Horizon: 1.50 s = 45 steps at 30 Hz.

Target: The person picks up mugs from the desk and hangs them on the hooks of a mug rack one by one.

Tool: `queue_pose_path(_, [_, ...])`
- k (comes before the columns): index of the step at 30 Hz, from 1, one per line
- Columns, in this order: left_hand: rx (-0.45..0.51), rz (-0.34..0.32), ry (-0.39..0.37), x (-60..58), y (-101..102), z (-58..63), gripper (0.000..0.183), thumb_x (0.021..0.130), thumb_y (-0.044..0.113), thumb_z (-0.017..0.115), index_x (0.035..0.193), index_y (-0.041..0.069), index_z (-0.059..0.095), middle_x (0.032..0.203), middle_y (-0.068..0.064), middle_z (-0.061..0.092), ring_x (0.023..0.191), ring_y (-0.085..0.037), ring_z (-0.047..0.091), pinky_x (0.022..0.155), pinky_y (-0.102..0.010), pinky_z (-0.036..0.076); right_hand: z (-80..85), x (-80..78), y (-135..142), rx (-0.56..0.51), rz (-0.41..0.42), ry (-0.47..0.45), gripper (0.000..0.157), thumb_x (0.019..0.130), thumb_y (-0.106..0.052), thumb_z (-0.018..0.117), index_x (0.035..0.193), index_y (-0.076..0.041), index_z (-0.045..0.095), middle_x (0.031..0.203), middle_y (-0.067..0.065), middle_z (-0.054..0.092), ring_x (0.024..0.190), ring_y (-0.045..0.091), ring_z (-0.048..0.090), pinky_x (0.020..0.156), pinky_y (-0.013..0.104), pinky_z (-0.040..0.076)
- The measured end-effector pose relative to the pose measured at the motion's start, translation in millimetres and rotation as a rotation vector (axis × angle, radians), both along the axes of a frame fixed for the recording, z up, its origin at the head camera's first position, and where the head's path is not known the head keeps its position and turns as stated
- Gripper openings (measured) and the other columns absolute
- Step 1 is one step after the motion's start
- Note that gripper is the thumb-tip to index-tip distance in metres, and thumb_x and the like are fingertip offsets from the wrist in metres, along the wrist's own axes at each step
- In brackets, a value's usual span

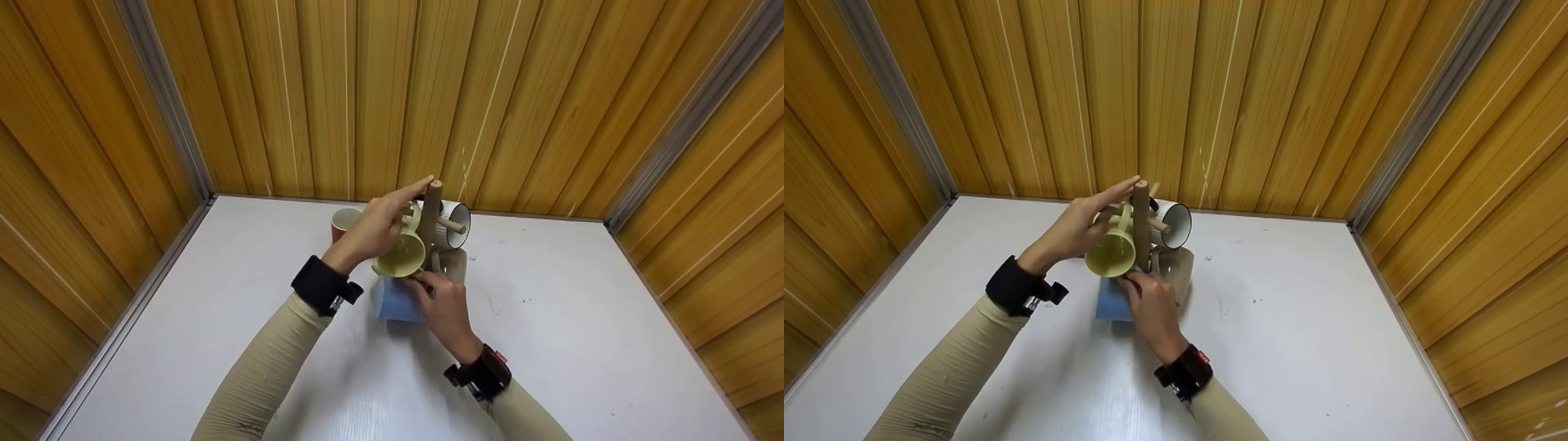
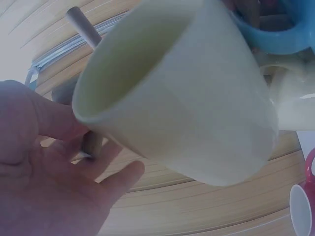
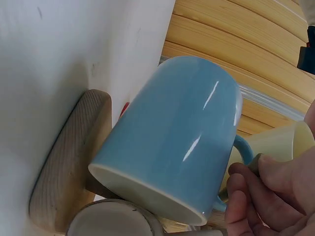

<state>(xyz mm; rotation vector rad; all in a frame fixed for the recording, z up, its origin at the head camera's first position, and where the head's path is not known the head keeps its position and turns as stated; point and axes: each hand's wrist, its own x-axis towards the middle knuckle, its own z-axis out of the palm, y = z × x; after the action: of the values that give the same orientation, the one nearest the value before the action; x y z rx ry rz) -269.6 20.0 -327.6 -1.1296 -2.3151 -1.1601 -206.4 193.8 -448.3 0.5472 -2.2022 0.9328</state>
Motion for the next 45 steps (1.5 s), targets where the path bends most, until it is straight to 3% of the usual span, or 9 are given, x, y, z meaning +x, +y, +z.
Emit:
queue_pose_path(4, [-0.008,0.059,0.024,1.0,1.8,1.1,0.078,0.088,-0.022,0.041,0.158,0.012,0.041,0.153,-0.009,0.052,0.131,-0.034,0.055,0.114,-0.044,0.040,4.5,-5.6,-4.4,0.014,0.002,-0.045,0.010,0.086,-0.013,0.083,0.090,-0.005,0.079,0.084,0.005,0.076,0.075,0.017,0.070,0.064,0.037,0.057])
queue_pose_path(7, [-0.003,0.086,0.038,0.1,2.6,1.4,0.072,0.092,-0.019,0.042,0.158,0.010,0.041,0.153,-0.009,0.052,0.139,-0.034,0.048,0.123,-0.041,0.027,7.2,-9.7,-9.7,0.013,0.007,-0.074,0.010,0.086,-0.014,0.083,0.090,-0.007,0.080,0.084,0.003,0.076,0.076,0.017,0.070,0.065,0.036,0.057])
queue_pose_path(13, [0.009,0.111,0.059,-3.4,3.7,-0.3,0.067,0.093,-0.017,0.043,0.157,0.005,0.040,0.155,-0.010,0.048,0.142,-0.027,0.047,0.126,-0.032,0.014,8.7,-18.6,-19.9,0.016,0.002,-0.067,0.007,0.086,-0.015,0.084,0.088,-0.010,0.080,0.083,-0.001,0.077,0.073,0.014,0.070,0.062,0.034,0.056])
queue_pose_path(17, [0.018,0.131,0.061,-4.2,5.0,-2.5,0.066,0.094,-0.015,0.042,0.157,0.005,0.040,0.155,-0.010,0.049,0.142,-0.029,0.046,0.126,-0.035,0.014,8.7,-22.8,-24.1,0.025,0.005,-0.038,0.006,0.086,-0.013,0.083,0.086,-0.008,0.080,0.080,-0.002,0.076,0.069,0.011,0.069,0.059,0.032,0.056])
queue_pose_path(23, [0.040,0.154,-0.007,-4.2,7.4,-6.1,0.068,0.095,-0.013,0.043,0.158,0.011,0.040,0.153,-0.007,0.051,0.146,-0.039,0.038,0.126,-0.037,0.015,7.5,-22.9,-26.4,0.005,0.002,-0.035,0.005,0.086,-0.011,0.083,0.086,-0.007,0.080,0.078,0.000,0.076,0.067,0.012,0.070,0.058,0.032,0.056])
queue_pose_path(26, [0.047,0.145,0.018,-5.9,8.7,-8.0,0.066,0.095,-0.013,0.044,0.157,0.009,0.041,0.153,-0.008,0.051,0.145,-0.035,0.041,0.126,-0.040,0.017,6.4,-22.1,-25.7,0.011,-0.008,-0.028,0.004,0.087,-0.010,0.082,0.087,-0.007,0.079,0.079,0.000,0.076,0.068,0.012,0.070,0.059,0.033,0.056])
queue_pose_path(33, [0.114,0.146,0.030,-5.8,3.5,-15.0,0.058,0.099,-0.005,0.051,0.155,0.012,0.047,0.156,-0.020,0.044,0.146,-0.036,0.039,0.119,-0.051,0.033,2.1,-18.1,-17.3,0.021,0.035,-0.049,0.010,0.091,-0.008,0.077,0.100,-0.005,0.080,0.093,0.005,0.078,0.081,0.015,0.073,0.069,0.034,0.060])
queue_pose_path(39, [0.156,0.158,0.044,-5.7,-7.2,-23.1,0.052,0.107,0.013,0.054,0.157,0.013,0.043,0.157,-0.016,0.045,0.147,-0.030,0.039,0.119,-0.046,0.034,-5.7,-8.3,-4.6,0.032,0.042,-0.006,0.013,0.089,-0.005,0.078,0.102,-0.003,0.079,0.089,0.007,0.076,0.076,0.017,0.070,0.065,0.031,0.059])
queue_pose_path(45, [0.233,0.235,0.044,-14.2,-25.9,-35.3,0.048,0.108,0.020,0.053,0.154,0.008,0.046,0.153,-0.012,0.051,0.144,-0.026,0.044,0.120,-0.039,0.033,-14.8,-0.4,10.7,0.056,0.069,0.057,0.013,0.089,-0.002,0.077,0.102,-0.002,0.079,0.082,0.003,0.072,0.072,0.013,0.065,0.061,0.027,0.055])
